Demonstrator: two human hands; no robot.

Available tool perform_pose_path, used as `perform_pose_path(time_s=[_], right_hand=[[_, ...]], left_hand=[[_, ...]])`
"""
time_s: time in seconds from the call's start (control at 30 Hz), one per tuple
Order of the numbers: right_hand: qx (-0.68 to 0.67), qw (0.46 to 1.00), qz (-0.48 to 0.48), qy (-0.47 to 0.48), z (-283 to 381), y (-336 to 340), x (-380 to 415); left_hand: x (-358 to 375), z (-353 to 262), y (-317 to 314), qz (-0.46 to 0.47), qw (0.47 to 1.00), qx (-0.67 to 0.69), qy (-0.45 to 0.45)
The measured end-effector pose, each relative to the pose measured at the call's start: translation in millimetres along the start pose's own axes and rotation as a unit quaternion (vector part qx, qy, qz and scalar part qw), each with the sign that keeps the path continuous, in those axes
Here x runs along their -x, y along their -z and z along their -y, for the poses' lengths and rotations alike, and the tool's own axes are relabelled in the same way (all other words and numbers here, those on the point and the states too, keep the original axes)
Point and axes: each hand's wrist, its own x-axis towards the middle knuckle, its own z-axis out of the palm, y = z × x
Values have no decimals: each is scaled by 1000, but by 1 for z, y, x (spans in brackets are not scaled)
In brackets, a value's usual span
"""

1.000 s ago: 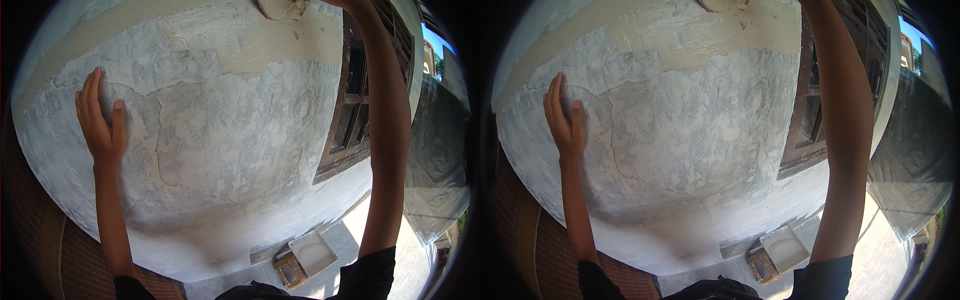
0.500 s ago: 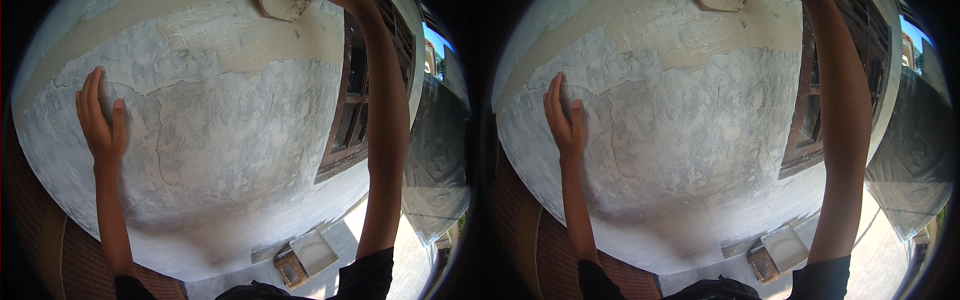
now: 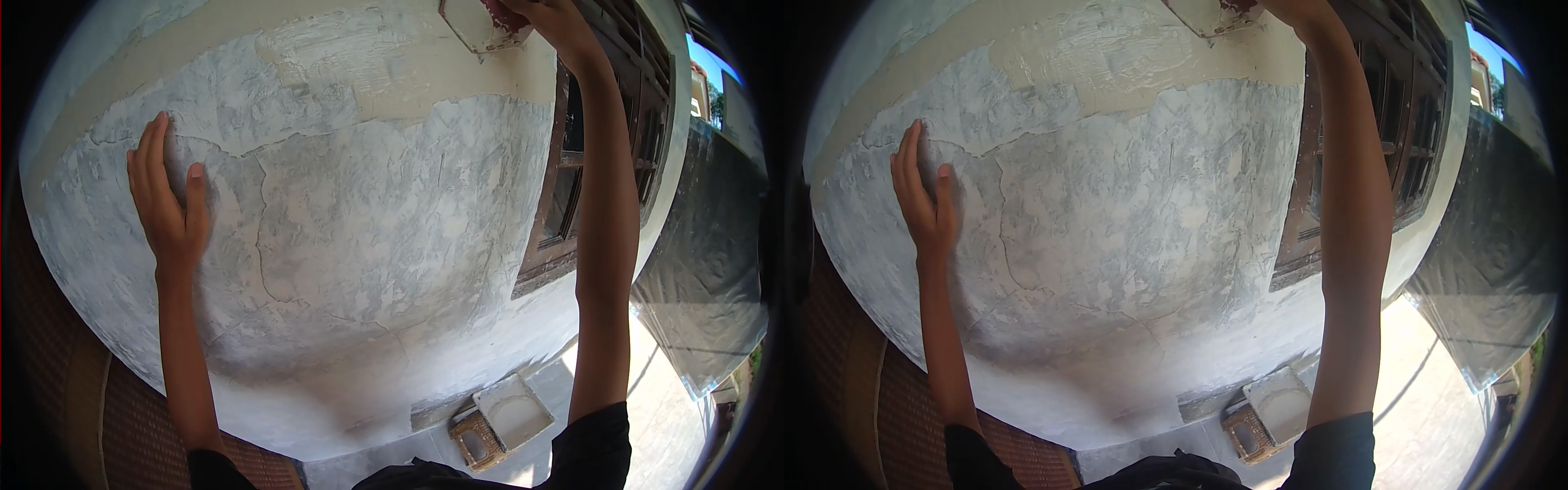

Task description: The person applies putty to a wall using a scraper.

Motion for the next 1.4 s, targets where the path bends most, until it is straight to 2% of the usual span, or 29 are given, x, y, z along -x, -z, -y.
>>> perform_pose_path(time_s=[0.03,0.1,0.23,0.3,0.37,0.43,0.5,0.53,0.57,0.63,0.73,0.87,0.93,0.97,1.07,1.13,1.3,1.4], right_hand=[[0,1000,0,1,-4,-1,3],[-104,990,-90,-43,-5,-3,16],[-162,978,-106,-71,-10,-32,30],[-120,979,-131,-103,-19,-35,35],[-111,985,-125,-30,-65,-22,31],[-123,981,-141,-44,-69,-17,32],[-193,968,-157,-18,-57,-19,38],[-184,969,-167,-12,-53,-27,39],[-173,970,-165,-41,-17,-40,46],[-97,976,-185,-56,-18,-49,46],[-106,979,-173,-36,-64,-26,42],[-165,969,-171,-58,-61,-20,50],[-218,963,-159,-25,-58,-34,48],[-212,967,-135,-27,-59,-38,47],[-169,974,-144,-36,-66,-37,53],[-178,967,-159,-84,-68,-26,60],[-206,964,-164,-39,-66,-36,51],[-194,966,-161,-48,-68,-31,57]], left_hand=[[0,0,0,0,1000,1,-1],[0,0,1,-3,1000,-5,-2],[-1,-1,0,-6,1000,-5,-5],[-1,-2,0,-6,1000,-2,-7],[-1,-2,2,-5,1000,-3,-5],[-1,-2,1,-1,1000,-11,-4],[-1,-1,2,-1,1000,-14,-7],[-2,-2,1,0,1000,-15,-12],[-3,-3,1,1,1000,-13,-14],[-2,-4,3,7,1000,-19,-4],[-1,-4,3,0,1000,-12,4],[-2,-4,2,1,1000,-21,4],[-2,-4,1,-2,1000,-21,-1],[-2,-5,0,-1,1000,-19,-2],[-1,-4,2,0,1000,-11,11],[-1,-5,2,1,1000,-16,10],[-1,-4,0,-6,1000,-19,-1],[-1,-4,1,-4,1000,-18,0]])
